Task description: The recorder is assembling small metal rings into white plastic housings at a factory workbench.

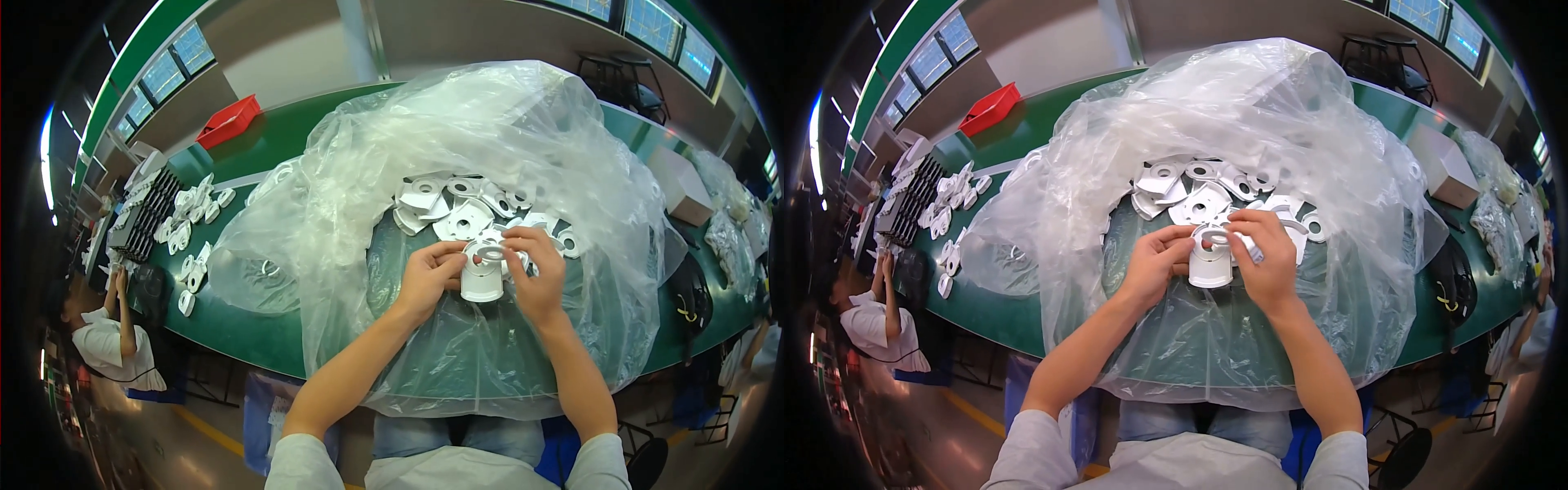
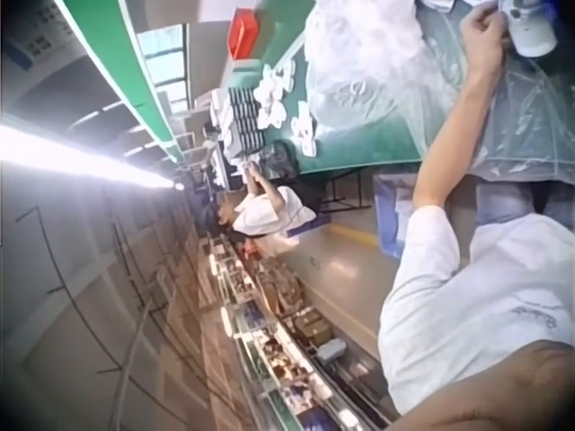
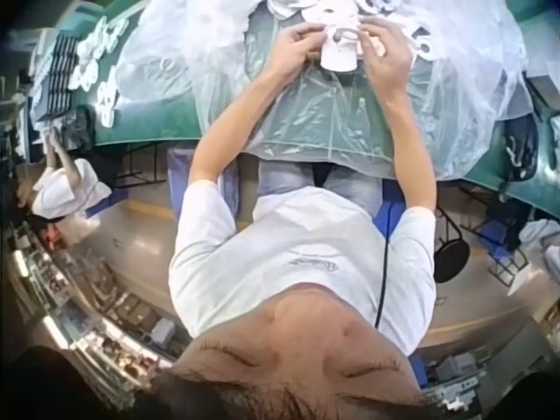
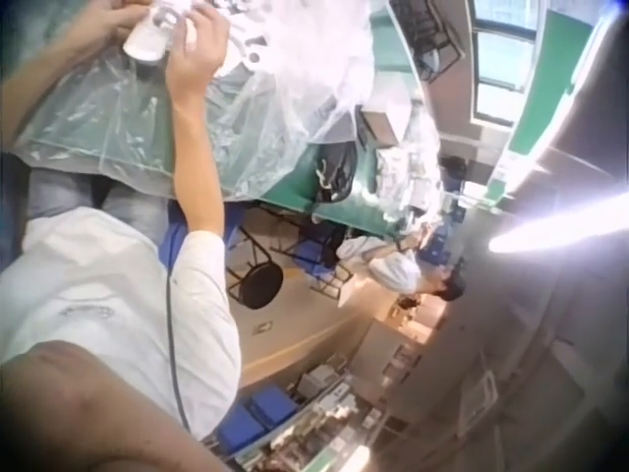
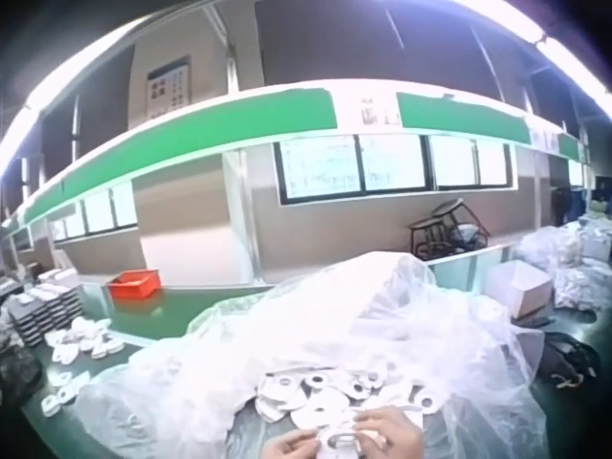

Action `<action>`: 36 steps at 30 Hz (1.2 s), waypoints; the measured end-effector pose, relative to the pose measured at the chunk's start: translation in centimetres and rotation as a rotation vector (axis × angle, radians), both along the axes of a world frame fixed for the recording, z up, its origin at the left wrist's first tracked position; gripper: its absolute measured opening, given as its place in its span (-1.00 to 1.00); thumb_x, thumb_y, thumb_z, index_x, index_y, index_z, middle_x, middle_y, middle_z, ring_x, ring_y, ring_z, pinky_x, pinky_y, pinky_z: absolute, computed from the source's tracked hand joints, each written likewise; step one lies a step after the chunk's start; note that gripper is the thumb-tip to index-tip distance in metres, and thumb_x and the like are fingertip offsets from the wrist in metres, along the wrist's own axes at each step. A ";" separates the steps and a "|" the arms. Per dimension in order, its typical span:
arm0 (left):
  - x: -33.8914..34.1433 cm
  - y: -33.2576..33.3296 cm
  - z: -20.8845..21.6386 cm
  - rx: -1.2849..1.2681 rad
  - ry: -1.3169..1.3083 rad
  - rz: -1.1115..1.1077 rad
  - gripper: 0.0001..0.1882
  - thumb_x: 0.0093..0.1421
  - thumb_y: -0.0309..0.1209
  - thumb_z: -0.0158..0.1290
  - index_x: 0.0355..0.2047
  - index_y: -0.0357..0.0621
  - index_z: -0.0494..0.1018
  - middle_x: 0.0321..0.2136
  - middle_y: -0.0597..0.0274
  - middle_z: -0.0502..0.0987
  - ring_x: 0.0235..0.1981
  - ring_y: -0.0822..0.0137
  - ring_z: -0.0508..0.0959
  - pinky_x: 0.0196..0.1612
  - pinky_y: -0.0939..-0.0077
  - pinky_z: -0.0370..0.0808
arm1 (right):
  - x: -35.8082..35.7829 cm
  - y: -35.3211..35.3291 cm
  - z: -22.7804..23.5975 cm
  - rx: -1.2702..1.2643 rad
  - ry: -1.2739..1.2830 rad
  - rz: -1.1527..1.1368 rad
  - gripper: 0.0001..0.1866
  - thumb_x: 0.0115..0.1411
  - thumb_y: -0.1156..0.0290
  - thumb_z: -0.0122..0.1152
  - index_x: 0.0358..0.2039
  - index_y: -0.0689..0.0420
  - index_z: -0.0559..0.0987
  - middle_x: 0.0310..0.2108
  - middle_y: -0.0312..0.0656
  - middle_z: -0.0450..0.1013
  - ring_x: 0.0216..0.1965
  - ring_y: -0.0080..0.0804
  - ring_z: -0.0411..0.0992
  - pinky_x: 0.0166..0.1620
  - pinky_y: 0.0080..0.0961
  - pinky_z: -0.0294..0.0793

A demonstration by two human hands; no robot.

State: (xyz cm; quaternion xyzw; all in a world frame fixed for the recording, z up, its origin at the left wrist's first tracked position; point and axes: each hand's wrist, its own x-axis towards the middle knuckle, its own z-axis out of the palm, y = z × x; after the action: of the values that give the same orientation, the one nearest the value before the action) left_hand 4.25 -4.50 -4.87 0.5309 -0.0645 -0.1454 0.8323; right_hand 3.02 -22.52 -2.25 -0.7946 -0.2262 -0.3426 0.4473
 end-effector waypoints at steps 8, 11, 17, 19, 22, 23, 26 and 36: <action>0.0 0.1 -0.2 -0.031 0.021 0.027 -0.73 0.19 -0.51 -0.04 -0.10 -0.37 0.38 -0.31 0.12 0.56 -0.35 0.37 0.58 -0.32 0.56 0.55 | -0.4 0.6 0.3 -0.090 -0.075 0.023 -0.81 -0.12 0.63 0.27 -0.42 0.20 0.54 -0.24 -0.16 0.46 -0.21 -0.23 0.41 -0.20 -0.43 0.38; 0.1 0.1 -0.3 -0.090 0.025 0.052 -0.73 0.20 -0.49 -0.03 -0.11 -0.34 0.39 -0.32 0.15 0.56 -0.35 0.40 0.58 -0.31 0.59 0.52 | -0.4 0.7 0.1 -0.230 -0.050 0.037 -0.82 -0.11 0.60 0.28 -0.41 0.18 0.57 -0.18 -0.14 0.43 -0.14 -0.24 0.38 -0.23 -0.44 0.39; 0.0 -0.3 -0.1 -0.026 -0.041 0.058 -0.74 0.15 -0.51 0.05 -0.13 -0.32 0.41 -0.28 0.15 0.55 -0.32 0.44 0.56 -0.31 0.63 0.50 | -0.7 0.9 -0.5 -0.110 0.139 0.118 -0.89 -0.07 0.56 0.28 -0.45 0.18 0.60 -0.12 -0.12 0.40 -0.06 -0.17 0.34 -0.19 -0.41 0.46; 0.1 -0.3 -0.4 -0.037 -0.056 0.084 -0.73 0.14 -0.52 0.07 -0.13 -0.31 0.41 -0.29 0.16 0.55 -0.32 0.45 0.55 -0.31 0.64 0.50 | -0.8 0.8 -0.3 -0.179 0.113 0.183 -0.77 -0.04 0.62 0.23 -0.30 0.19 0.58 -0.04 -0.10 0.36 -0.03 -0.24 0.34 -0.14 -0.48 0.45; -0.5 0.1 0.3 -0.040 -0.097 0.161 -0.73 0.12 -0.53 0.09 -0.14 -0.31 0.42 -0.30 0.16 0.55 -0.32 0.46 0.55 -0.31 0.67 0.48 | -1.2 2.6 -0.7 0.289 0.307 0.221 -0.65 0.00 0.62 0.20 -0.13 0.22 0.50 -0.01 -0.09 0.33 -0.04 -0.27 0.36 -0.16 -0.48 0.47; -0.8 0.4 0.8 -0.033 -0.127 0.210 -0.74 0.12 -0.53 0.09 -0.16 -0.31 0.42 -0.31 0.16 0.55 -0.31 0.46 0.55 -0.31 0.68 0.48 | -1.4 3.4 -0.7 0.466 0.432 0.284 -0.60 0.08 0.62 0.13 -0.03 0.26 0.39 0.03 -0.13 0.29 -0.05 -0.38 0.36 -0.12 -0.52 0.44; -0.7 -0.2 0.3 0.150 -0.315 0.286 -0.84 0.10 -0.51 0.13 -0.29 -0.27 0.48 -0.38 0.25 0.55 -0.36 0.53 0.52 -0.36 0.70 0.45 | -0.5 2.5 -3.1 0.213 0.516 0.298 -0.70 0.25 0.46 -0.04 -0.01 0.23 0.37 -0.14 -0.20 0.40 -0.12 -0.50 0.38 -0.13 -0.57 0.42; -7.6 14.4 3.4 0.917 -0.449 1.017 -0.89 0.10 -0.52 0.09 -0.35 -0.26 0.54 -0.43 0.22 0.55 -0.48 0.47 0.53 -0.44 0.64 0.43 | -0.7 1.8 -2.8 0.553 0.860 0.602 -0.71 0.32 0.33 -0.16 -0.08 0.27 0.34 -0.32 0.00 0.50 -0.45 -0.38 0.52 -0.34 -0.54 0.52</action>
State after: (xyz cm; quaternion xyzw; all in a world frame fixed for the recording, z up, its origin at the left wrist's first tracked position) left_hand -3.36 9.91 -1.52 0.8083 0.0886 0.3605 0.4570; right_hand 2.28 -20.72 -5.02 -0.6170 -0.1424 0.1058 0.7667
